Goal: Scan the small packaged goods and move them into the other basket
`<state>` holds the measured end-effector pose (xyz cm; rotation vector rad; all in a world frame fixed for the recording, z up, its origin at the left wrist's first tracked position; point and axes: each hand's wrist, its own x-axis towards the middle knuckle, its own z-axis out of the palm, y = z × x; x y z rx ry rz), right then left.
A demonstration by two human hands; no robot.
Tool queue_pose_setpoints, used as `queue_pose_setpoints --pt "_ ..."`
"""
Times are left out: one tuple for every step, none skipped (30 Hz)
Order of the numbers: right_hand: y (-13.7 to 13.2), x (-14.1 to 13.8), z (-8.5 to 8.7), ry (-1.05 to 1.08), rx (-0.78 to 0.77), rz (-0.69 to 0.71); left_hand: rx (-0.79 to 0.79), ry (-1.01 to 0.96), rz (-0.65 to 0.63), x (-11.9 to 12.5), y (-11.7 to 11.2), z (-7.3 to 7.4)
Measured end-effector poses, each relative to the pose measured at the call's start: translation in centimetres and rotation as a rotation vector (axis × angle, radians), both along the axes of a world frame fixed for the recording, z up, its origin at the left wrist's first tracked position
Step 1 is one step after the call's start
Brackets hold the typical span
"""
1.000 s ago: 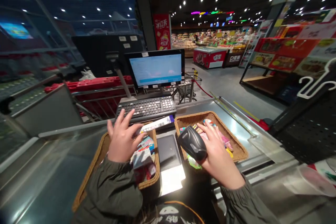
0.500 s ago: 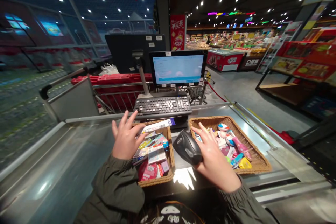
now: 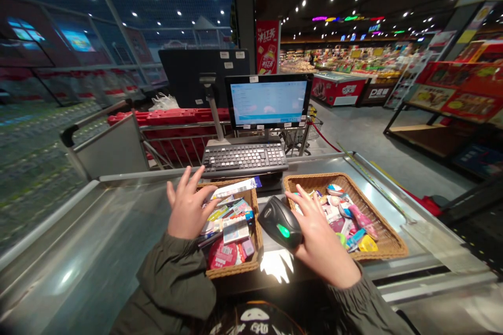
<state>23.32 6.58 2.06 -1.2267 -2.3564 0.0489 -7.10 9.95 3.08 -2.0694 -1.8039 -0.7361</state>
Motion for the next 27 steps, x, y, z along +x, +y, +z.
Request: queue_pose_setpoints --pt "0.0 0.0 0.0 0.001 0.002 0.001 0.001 -0.003 0.0 0.0 0.0 0.0" --pt "0.0 0.1 0.0 0.002 0.002 0.002 0.004 -0.004 -0.001 0.0 0.0 -0.1" --pt "0.0 0.1 0.0 0.004 0.001 0.001 0.007 -0.005 -0.002 0.0 0.0 -0.2" --pt "0.0 0.2 0.0 0.007 0.0 -0.001 0.011 -0.004 -0.002 0.0 0.0 -0.2" --pt "0.0 0.2 0.0 0.009 -0.003 -0.003 0.013 -0.002 -0.001 -0.1 0.0 -0.3" --pt "0.0 0.3 0.0 0.01 -0.005 -0.005 0.014 0.001 0.001 -0.1 0.0 -0.4" --pt "0.0 0.4 -0.1 0.009 -0.007 -0.006 0.015 0.003 0.003 -0.1 0.0 -0.5" --pt "0.0 0.5 -0.1 0.007 -0.007 -0.005 0.015 0.004 0.005 -0.1 0.0 -0.6" --pt "0.0 0.5 -0.2 0.004 -0.005 -0.004 0.015 0.004 0.006 -0.2 0.0 -0.6" --pt "0.0 0.6 -0.2 0.002 -0.003 -0.003 0.014 0.004 0.007 -0.2 0.0 -0.7" --pt "0.0 0.7 -0.2 0.0 0.0 -0.003 0.013 0.004 0.009 -0.3 0.0 -0.7" --pt "0.0 0.7 -0.3 0.0 0.002 -0.003 0.011 0.003 0.01 -0.3 0.0 -0.8" --pt "-0.1 0.7 -0.3 0.001 0.004 -0.005 0.01 0.002 0.01 -0.4 0.0 -0.8" --pt "-0.1 0.7 -0.3 0.002 0.005 -0.007 0.009 0.001 0.009 -0.4 0.0 -0.8" --pt "-0.1 0.7 -0.3 0.002 0.006 -0.008 0.009 0.0 0.007 -0.5 -0.1 -0.9" --pt "-0.1 0.7 -0.3 0.001 0.006 -0.008 0.009 -0.001 0.006 -0.5 -0.1 -0.9" --pt "-0.1 0.7 -0.2 -0.002 0.007 -0.007 0.006 -0.002 0.004 -0.6 -0.2 -0.9" --pt "-0.1 0.6 -0.2 -0.006 0.008 -0.007 0.002 -0.002 0.003 -0.6 -0.2 -0.9" --pt "-0.1 0.6 -0.2 -0.01 0.011 -0.005 -0.002 -0.002 0.005 -0.7 -0.2 -1.0" --pt "-0.2 0.6 -0.2 -0.015 0.014 -0.002 -0.008 -0.002 0.008 -0.7 -0.2 -1.0" --pt "-0.2 0.5 -0.2 -0.019 0.019 0.0 -0.014 -0.004 0.013 -0.8 -0.2 -1.1" --pt "-0.2 0.5 -0.2 -0.022 0.022 0.002 -0.021 -0.007 0.019 -0.9 -0.2 -1.3" --pt "-0.2 0.5 -0.2 -0.024 0.024 0.003 -0.027 -0.009 0.026 -1.1 -0.1 -1.4" --pt "-0.2 0.5 -0.2 -0.024 0.027 0.004 -0.033 -0.011 0.032 -1.2 0.0 -1.6" --pt "-0.2 0.5 -0.3 -0.023 0.028 0.004 -0.041 -0.01 0.037 -1.4 0.1 -1.9" --pt "-0.3 0.5 -0.3 -0.02 0.03 0.004 -0.049 -0.007 0.041 -1.5 0.2 -2.2" --pt "-0.3 0.5 -0.4 -0.018 0.03 0.004 -0.056 -0.001 0.045 -1.7 0.3 -2.5"
